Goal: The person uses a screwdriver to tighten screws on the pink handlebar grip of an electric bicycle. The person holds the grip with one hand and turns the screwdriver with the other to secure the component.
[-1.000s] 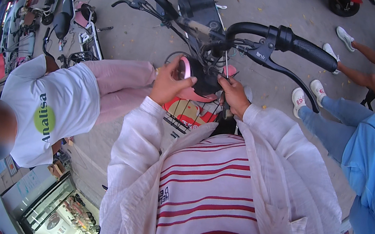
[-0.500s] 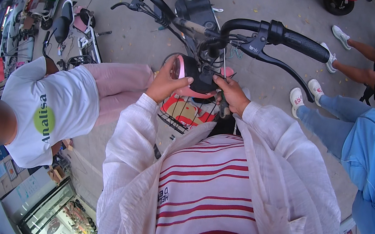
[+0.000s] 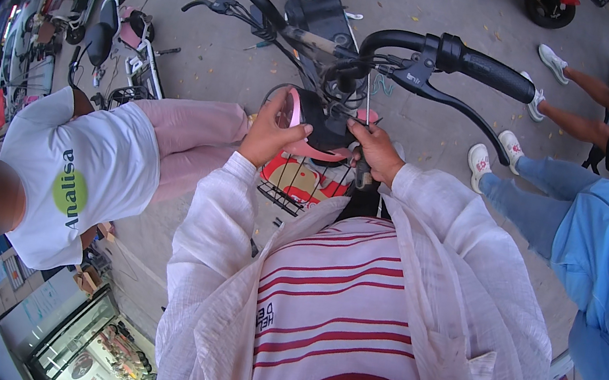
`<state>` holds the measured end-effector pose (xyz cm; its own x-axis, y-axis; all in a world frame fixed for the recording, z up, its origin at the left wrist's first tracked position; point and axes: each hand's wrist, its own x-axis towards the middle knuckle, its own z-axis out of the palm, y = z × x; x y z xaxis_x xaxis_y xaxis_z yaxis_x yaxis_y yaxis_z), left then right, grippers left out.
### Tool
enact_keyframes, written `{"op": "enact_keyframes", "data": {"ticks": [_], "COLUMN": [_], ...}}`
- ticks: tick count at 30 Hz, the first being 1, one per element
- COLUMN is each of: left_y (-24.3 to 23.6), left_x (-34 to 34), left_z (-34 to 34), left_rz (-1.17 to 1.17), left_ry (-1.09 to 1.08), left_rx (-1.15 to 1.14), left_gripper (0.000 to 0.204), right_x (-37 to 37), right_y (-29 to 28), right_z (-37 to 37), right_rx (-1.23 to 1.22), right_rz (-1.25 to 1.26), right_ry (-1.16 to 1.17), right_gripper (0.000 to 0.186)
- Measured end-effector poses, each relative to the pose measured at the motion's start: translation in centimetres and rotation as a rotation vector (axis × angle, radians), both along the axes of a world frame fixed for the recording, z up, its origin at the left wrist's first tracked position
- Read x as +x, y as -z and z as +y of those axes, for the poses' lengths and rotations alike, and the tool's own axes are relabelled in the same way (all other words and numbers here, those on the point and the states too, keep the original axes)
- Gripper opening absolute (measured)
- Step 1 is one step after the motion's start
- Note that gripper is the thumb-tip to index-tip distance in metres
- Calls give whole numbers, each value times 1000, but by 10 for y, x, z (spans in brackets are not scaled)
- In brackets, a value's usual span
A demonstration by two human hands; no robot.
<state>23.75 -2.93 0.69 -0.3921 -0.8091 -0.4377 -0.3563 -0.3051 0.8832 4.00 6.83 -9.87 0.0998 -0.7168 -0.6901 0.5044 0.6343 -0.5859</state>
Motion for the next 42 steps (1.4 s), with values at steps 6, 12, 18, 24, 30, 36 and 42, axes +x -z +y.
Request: {"op": "enact_keyframes", "data": {"ticks": [6,12,18,24,30,36,42], "left_y": [-3,4,18,7,19,8,-4], "left_x": [1,4,21,0,-8,-33,-50], "left_z": [1,4,0,11,33,58,76], "left_rz": [-95,-36,18,42,10,-354,-513], "left_ry": [82,33,-37,-77,-142,-182,-178], "left_rx": [-142,3,201,27,-173,-445,-600], "left_gripper": [85,89,91,96,98,108,121], "right_x": [-8,-8,-8,-9,-8,0,13], "right_y": [8,7,-11,-5,-2,27,55], "right_z": [1,0,-4,-1,-1,-4,-4], "right_rx": [-51,-66,-37,-19,-54,-66,-60], "right_rz": [-33,-2,76,3,-92,-170,-269], "right_ry": [-32,-39,-114,-75,-16,123,208], "right_gripper": [33,32,40,40,33,24,20]}}
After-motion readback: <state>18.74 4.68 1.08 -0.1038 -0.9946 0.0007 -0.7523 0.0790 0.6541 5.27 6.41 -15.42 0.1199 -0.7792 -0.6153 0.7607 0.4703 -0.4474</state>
